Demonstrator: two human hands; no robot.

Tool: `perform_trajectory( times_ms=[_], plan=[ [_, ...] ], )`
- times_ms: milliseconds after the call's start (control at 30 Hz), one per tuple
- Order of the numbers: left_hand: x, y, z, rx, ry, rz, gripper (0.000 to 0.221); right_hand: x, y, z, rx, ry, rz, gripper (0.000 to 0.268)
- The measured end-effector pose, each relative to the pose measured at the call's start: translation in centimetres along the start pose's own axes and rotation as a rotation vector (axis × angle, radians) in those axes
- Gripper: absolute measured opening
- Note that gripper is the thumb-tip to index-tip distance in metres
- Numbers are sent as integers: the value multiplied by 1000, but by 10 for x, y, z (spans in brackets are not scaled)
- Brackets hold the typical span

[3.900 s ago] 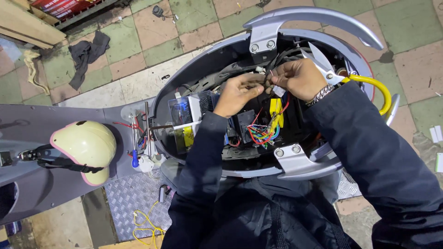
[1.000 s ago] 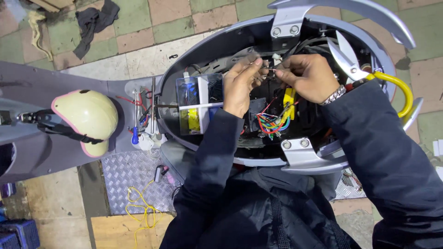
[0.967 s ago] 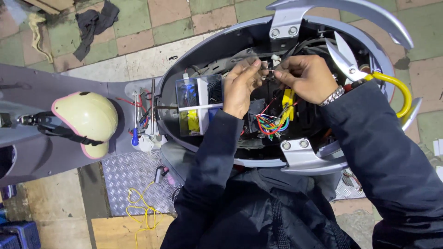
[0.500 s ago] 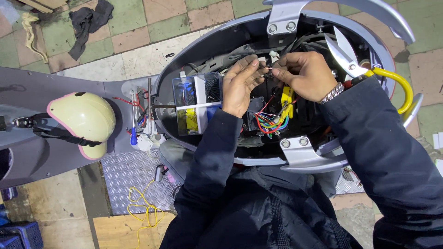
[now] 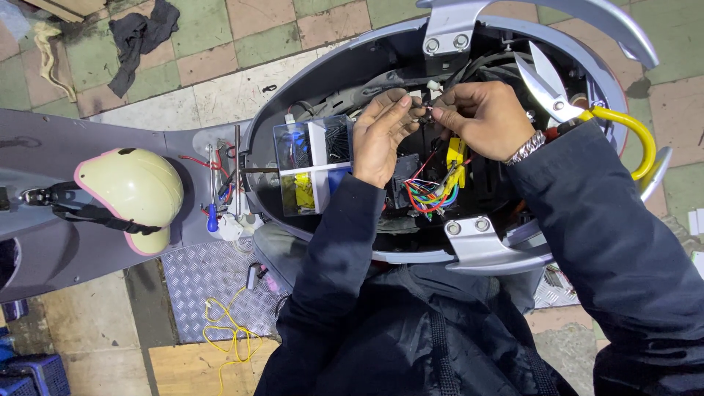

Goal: Wiring and connecting internal electrical components of a scooter, including stripping wires and managing the harness.

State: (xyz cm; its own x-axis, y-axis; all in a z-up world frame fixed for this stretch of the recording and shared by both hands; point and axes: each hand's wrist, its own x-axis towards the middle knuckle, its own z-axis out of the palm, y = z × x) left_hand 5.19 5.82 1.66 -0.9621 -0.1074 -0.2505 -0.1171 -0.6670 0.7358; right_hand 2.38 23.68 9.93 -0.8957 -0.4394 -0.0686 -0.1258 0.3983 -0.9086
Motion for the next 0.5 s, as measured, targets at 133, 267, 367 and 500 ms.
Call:
perform_trajectory(
  times_ms=[133, 267, 367, 500],
  plan=[
    [1, -3, -2, 15, 4, 24, 25, 0, 0, 0, 8, 14, 11, 7],
    [-1, -4, 0, 48, -9, 89, 26, 0, 0, 1, 10, 23, 6, 8],
    [0, -9, 1, 65, -2, 125, 26, 0, 2, 2, 12, 24, 6, 9],
    [0, -8, 3, 129, 21, 196, 28, 0, 4, 3, 12, 22, 1, 9]
  ],
)
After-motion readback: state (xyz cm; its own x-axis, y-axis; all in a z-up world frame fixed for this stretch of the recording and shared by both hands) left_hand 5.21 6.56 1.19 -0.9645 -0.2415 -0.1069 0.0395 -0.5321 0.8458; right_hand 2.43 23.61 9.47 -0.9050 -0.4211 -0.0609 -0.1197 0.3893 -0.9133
